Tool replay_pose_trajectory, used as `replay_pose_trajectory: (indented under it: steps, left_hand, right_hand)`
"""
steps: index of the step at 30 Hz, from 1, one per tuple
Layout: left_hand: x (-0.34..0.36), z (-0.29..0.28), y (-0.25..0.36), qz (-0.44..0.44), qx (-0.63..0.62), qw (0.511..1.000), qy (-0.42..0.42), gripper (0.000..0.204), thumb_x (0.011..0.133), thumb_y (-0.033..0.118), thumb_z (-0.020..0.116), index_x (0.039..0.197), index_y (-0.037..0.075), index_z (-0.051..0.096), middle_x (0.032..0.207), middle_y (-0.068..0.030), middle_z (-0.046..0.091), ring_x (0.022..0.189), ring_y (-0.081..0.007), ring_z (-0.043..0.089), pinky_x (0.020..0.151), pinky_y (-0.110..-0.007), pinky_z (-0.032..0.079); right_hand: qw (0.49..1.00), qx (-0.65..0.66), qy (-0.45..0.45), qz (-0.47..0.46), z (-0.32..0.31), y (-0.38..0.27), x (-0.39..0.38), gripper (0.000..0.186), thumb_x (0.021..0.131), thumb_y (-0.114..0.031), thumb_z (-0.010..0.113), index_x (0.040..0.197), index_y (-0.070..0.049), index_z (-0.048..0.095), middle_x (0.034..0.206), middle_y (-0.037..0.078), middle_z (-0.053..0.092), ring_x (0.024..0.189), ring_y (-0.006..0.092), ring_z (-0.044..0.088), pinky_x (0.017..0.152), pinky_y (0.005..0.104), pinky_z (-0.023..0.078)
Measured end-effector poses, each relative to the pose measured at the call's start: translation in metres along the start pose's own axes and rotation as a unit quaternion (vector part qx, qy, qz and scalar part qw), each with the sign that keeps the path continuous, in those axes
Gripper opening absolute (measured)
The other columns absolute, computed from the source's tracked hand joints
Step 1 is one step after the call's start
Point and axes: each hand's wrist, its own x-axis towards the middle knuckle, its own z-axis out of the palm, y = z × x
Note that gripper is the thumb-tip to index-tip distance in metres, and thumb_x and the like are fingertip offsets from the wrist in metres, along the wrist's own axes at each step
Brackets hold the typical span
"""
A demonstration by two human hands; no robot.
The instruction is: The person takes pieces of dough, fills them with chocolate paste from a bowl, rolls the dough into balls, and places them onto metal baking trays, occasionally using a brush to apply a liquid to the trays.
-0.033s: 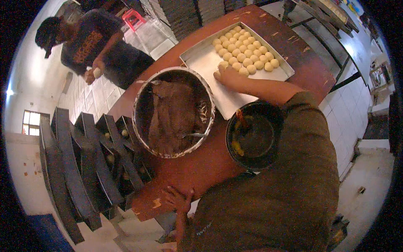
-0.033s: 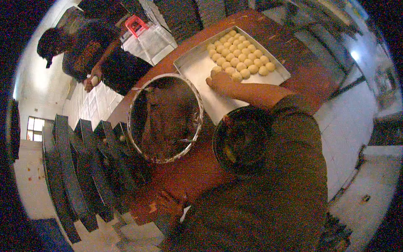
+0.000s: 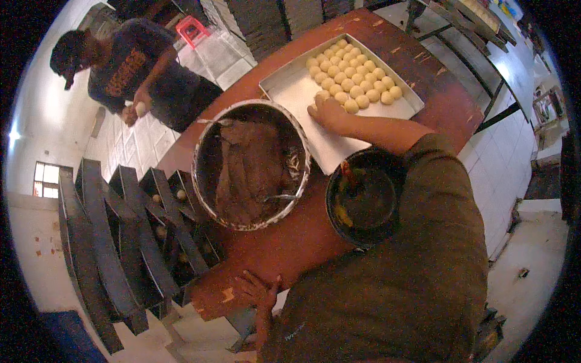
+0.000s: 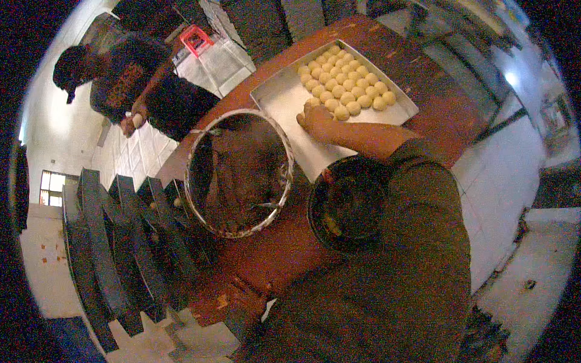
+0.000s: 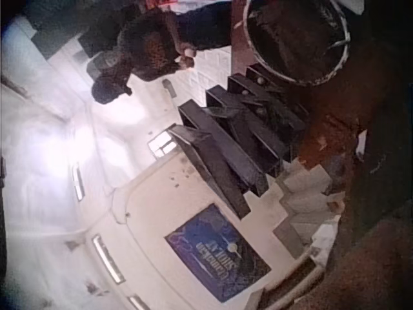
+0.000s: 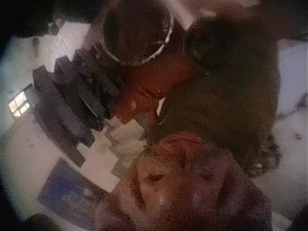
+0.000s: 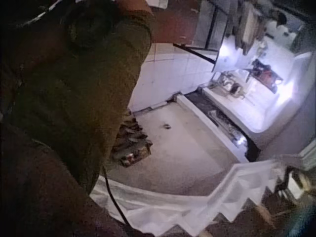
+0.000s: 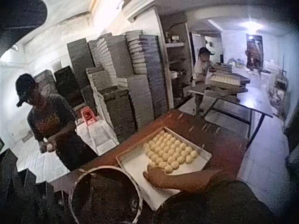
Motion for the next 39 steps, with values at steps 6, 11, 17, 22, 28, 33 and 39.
replay_pose_trajectory:
  steps: [6,11,17,22,28,33,39]
  left_hand:
    - [0.000,0.027,-0.015,0.020,-0.024,0.999,0.045,0.138,0.071,0.089,0.060,0.163,0.006,-0.002,0.164,-0.0346,-0.009,0.150,-0.0567,-0.007,0.112,-0.076,0.001]
    - [-0.005,0.004,0.005,-0.014,-0.002,1.000,0.004,0.140,0.071,0.087,0.063,0.162,0.005,-0.004,0.163,-0.0346,-0.013,0.150,-0.0563,-0.010,0.112,-0.075,-0.004]
    - [0.000,0.013,-0.005,0.098,-0.232,0.966,0.054,0.136,0.074,0.079,0.070,0.162,0.009,-0.007,0.160,-0.0380,-0.018,0.148,-0.0563,-0.018,0.115,-0.070,-0.009]
    - [-0.001,0.019,-0.075,0.061,-0.384,0.918,0.081,0.068,0.092,0.044,0.069,0.146,0.007,0.049,0.158,-0.0272,0.031,0.148,-0.0401,0.030,0.120,-0.052,0.020]
    - [-0.021,-0.029,-0.119,0.024,-0.483,0.858,0.174,0.030,0.096,0.019,0.066,0.121,0.002,0.071,0.132,-0.0198,0.066,0.126,-0.0309,0.061,0.106,-0.038,0.046]
    - [0.023,-0.087,-0.050,0.293,-0.355,0.882,0.107,0.049,0.101,0.030,0.056,0.145,0.010,0.053,0.150,-0.0153,0.053,0.132,-0.0395,0.053,0.115,-0.046,0.039]
    - [0.071,-0.027,-0.046,0.310,0.027,0.945,0.098,0.063,0.105,0.036,0.045,0.161,0.017,0.025,0.165,-0.0148,0.028,0.144,-0.0440,0.037,0.119,-0.054,0.030]
  right_hand:
    - [0.831,0.500,-0.164,0.182,0.039,0.101,0.064,0.015,0.075,-0.014,0.066,0.088,-0.007,0.065,0.075,0.012,0.061,0.069,0.0246,0.065,0.056,0.0365,0.054]
    - [0.271,0.956,0.048,0.104,-0.053,0.107,-0.016,0.046,0.080,-0.017,0.059,0.123,-0.001,0.059,0.116,0.015,0.065,0.111,0.0359,0.063,0.107,0.0499,0.048]
    - [0.695,0.715,-0.051,-0.057,-0.215,-0.073,-0.101,0.067,0.076,-0.019,0.072,0.139,-0.002,0.055,0.136,0.012,0.059,0.122,0.0291,0.061,0.107,0.0405,0.047]
    - [0.847,0.316,-0.215,-0.370,-0.164,-0.322,-0.133,0.057,0.082,-0.022,0.072,0.138,-0.017,0.061,0.140,0.018,0.058,0.131,0.0395,0.052,0.108,0.0471,0.044]
    - [0.888,0.458,-0.032,-0.016,-0.015,-0.356,-0.155,0.036,0.091,-0.022,0.068,0.121,-0.002,0.069,0.113,0.020,0.072,0.109,0.0400,0.064,0.099,0.0465,0.049]
    - [0.923,0.345,0.071,-0.154,0.029,-0.412,-0.169,0.037,0.083,-0.022,0.076,0.115,-0.005,0.071,0.099,0.017,0.072,0.096,0.0340,0.067,0.088,0.0458,0.052]
    - [0.832,0.546,-0.091,0.015,-0.131,-0.375,-0.165,0.020,0.078,-0.016,0.075,0.089,-0.005,0.063,0.095,0.012,0.071,0.080,0.0230,0.066,0.070,0.0400,0.052]
